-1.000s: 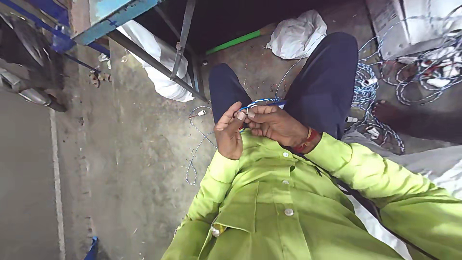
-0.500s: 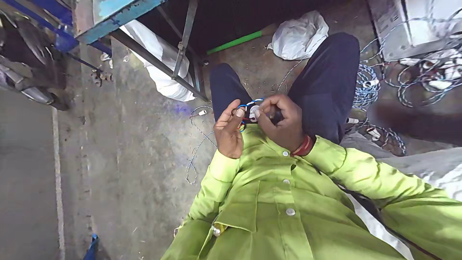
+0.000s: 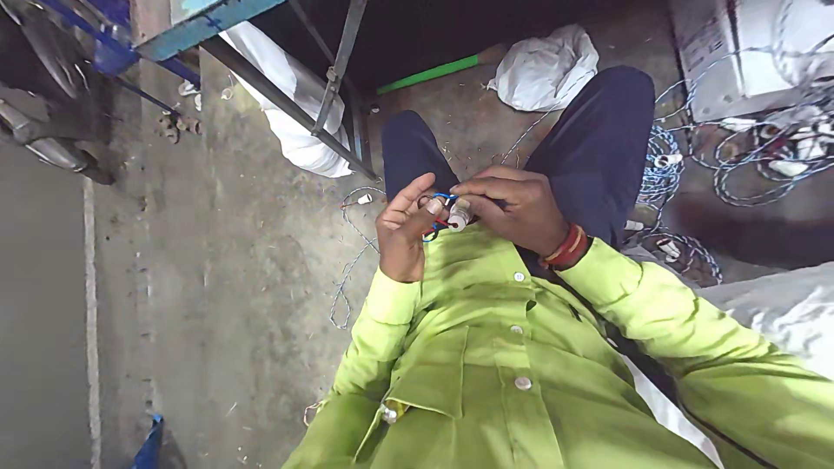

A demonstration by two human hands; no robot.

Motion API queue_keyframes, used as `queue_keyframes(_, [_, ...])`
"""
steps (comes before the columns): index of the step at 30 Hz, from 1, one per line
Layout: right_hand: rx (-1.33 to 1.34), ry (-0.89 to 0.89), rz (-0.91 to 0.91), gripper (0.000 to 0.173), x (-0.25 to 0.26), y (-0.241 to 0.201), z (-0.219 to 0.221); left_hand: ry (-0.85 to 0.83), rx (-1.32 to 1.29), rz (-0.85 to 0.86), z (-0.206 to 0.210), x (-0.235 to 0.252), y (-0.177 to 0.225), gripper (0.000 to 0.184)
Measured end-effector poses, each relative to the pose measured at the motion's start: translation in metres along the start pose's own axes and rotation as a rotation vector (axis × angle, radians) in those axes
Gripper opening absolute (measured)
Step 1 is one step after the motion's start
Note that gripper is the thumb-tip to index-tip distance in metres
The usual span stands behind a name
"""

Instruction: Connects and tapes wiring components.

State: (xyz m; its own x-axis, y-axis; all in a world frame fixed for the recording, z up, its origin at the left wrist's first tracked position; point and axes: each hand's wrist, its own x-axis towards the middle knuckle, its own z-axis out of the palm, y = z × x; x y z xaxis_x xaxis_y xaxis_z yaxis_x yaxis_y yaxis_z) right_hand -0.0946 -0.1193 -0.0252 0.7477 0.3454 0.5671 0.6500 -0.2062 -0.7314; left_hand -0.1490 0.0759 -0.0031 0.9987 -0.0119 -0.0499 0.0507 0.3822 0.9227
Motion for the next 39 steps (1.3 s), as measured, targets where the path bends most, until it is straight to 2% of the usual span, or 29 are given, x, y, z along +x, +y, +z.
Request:
queue_keyframes(4, [-0.244,-0.132,-0.173,0.021,-0.002,0.005,-0.010,0.001,-0.047,-0.083,0.000,-0.002,-0.004,0.039])
queue_keyframes(8, [-0.373,-0.226,-0.325,0.020,-0.001,0.011,-0.016,0.064,-0.093,-0.205,0.004,0.002,-0.002,0.035])
queue_keyframes(11, [-0.403,-0.233,-0.287,0.026,-0.002,0.011,-0.013,0.038,-0.076,-0.209,0.005,0.004,-0.002,0.036])
queue_keyframes(14, [-0.236,-0.224,0.013,0.030,-0.006,-0.001,-0.006,0.005,-0.026,-0.149,0.007,0.005,-0.004,0.039])
queue_keyframes(16, [0.060,-0.209,0.330,0.026,-0.012,-0.015,-0.005,0.003,-0.001,-0.111,0.008,0.005,-0.005,0.040])
queue_keyframes(19, [0.591,-0.126,0.813,0.037,-0.017,-0.037,-0.006,-0.007,0.032,-0.066,0.010,0.004,-0.005,0.037])
queue_keyframes(21, [0.771,-0.087,0.929,0.042,-0.016,-0.042,-0.008,-0.002,0.024,-0.063,0.013,0.005,-0.005,0.034])
queue_keyframes(25, [0.598,-0.068,0.733,0.038,-0.011,-0.035,-0.012,-0.020,-0.016,-0.100,0.008,0.004,-0.005,0.033])
queue_keyframes(28, [0.570,-0.085,0.612,0.016,-0.004,-0.020,-0.012,-0.060,-0.008,-0.120,0.006,-0.001,-0.002,0.037])
queue_keyframes(30, [0.585,-0.108,0.596,0.011,-0.005,-0.017,-0.014,-0.064,-0.008,-0.118,0.008,-0.002,-0.003,0.036])
queue_keyframes(34, [0.602,-0.155,0.647,0.014,-0.002,-0.015,-0.020,-0.027,0.038,-0.104,0.013,0.003,-0.006,0.033])
queue_keyframes(39, [0.584,-0.166,0.670,0.023,0.003,-0.015,-0.022,-0.071,0.223,-0.077,0.014,0.004,0.001,0.038])
